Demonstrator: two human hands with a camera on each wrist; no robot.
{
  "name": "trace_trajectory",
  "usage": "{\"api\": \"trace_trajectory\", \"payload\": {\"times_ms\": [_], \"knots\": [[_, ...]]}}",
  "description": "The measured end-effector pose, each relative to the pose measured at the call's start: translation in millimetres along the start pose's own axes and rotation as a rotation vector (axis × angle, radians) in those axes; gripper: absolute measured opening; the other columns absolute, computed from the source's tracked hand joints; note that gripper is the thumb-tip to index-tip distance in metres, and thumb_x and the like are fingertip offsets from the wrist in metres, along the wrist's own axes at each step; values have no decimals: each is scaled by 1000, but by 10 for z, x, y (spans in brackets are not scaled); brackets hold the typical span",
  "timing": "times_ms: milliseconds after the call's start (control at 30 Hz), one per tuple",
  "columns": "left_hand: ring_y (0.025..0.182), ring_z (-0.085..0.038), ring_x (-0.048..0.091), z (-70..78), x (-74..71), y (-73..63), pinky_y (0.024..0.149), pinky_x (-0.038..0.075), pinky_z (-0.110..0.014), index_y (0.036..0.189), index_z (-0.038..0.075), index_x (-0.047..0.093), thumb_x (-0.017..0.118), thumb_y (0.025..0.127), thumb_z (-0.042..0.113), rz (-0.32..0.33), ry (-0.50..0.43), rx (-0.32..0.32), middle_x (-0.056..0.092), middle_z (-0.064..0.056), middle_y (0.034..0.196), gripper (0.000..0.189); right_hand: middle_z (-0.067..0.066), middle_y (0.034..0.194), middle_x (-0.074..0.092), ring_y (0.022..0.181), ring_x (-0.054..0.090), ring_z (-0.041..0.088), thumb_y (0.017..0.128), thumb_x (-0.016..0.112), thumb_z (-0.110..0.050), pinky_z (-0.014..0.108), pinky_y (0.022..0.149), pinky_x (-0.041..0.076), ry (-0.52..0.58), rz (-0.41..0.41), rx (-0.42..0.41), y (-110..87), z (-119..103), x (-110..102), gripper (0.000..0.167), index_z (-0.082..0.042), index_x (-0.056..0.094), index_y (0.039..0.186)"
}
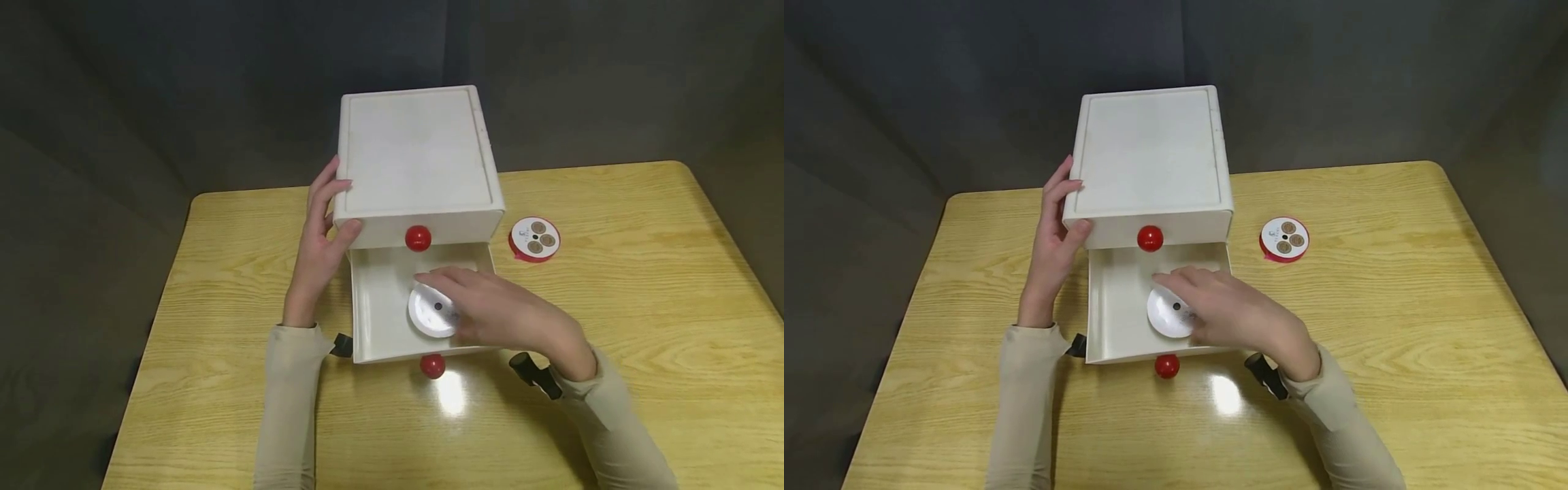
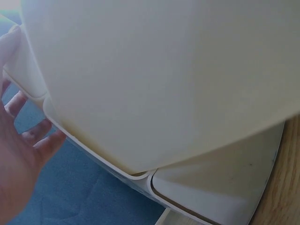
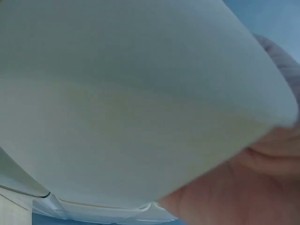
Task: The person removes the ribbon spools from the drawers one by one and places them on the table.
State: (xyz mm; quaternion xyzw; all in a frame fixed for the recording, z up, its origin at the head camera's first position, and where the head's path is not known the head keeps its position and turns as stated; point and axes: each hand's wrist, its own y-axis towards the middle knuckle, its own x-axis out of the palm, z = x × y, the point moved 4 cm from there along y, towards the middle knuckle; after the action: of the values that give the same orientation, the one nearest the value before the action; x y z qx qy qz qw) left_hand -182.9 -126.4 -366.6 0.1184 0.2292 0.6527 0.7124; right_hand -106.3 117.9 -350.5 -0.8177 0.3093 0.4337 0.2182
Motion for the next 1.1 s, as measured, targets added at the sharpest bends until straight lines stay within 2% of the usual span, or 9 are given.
{"api": "trace_trajectory", "payload": {"times_ms": [100,267,367,500,633,767,900,1100], "knots": [[149,-17,31,-2,1,-3,104,43,-49,141,6,48,63,93,66,-2,-2,0,25,4,168,78,8,147,56,133,54,30,75,93,-11,51,107,45,-42,-16,-17,20,0,40,97,-14,42,157],[149,-18,31,0,-1,0,105,44,-50,142,5,47,63,93,67,-5,-5,9,25,3,168,80,8,141,59,126,56,28,73,95,-15,50,103,47,-58,5,-31,70,-1,69,94,-12,47,154],[149,-18,30,-2,-1,2,105,43,-50,141,5,47,63,93,69,-4,-3,13,26,2,168,82,10,141,58,124,56,29,75,93,-20,49,100,49,-25,-4,3,101,7,77,92,-13,47,154],[150,-18,30,-8,-3,2,106,42,-50,141,4,46,63,92,69,-1,-1,21,26,0,168,83,8,138,56,113,58,26,77,90,-24,45,90,53,59,9,67,98,21,36,90,-16,45,155],[150,-18,30,-8,-6,-3,106,41,-49,141,4,47,64,92,68,3,-5,21,26,1,168,82,3,134,53,108,55,20,76,89,-21,42,89,52,153,78,79,40,18,-81,90,-16,45,154],[150,-18,30,1,-1,-3,106,41,-49,141,5,47,64,92,68,5,-6,12,26,3,168,82,0,137,53,116,51,17,76,87,-23,44,97,48,219,155,15,-48,-3,-222,86,-15,46,152],[150,-18,29,4,3,0,107,42,-51,142,6,46,64,92,68,7,0,4,26,4,168,82,-2,133,59,113,54,15,77,85,-24,44,94,48,255,242,-65,-150,-34,-334,79,-13,50,147],[149,-19,30,-3,8,-3,106,43,-49,142,5,46,63,92,68,10,-3,4,25,4,168,82,5,131,65,110,56,13,68,94,-10,27,96,46,308,418,-136,-277,-9,-470,83,-4,55,141]]}}
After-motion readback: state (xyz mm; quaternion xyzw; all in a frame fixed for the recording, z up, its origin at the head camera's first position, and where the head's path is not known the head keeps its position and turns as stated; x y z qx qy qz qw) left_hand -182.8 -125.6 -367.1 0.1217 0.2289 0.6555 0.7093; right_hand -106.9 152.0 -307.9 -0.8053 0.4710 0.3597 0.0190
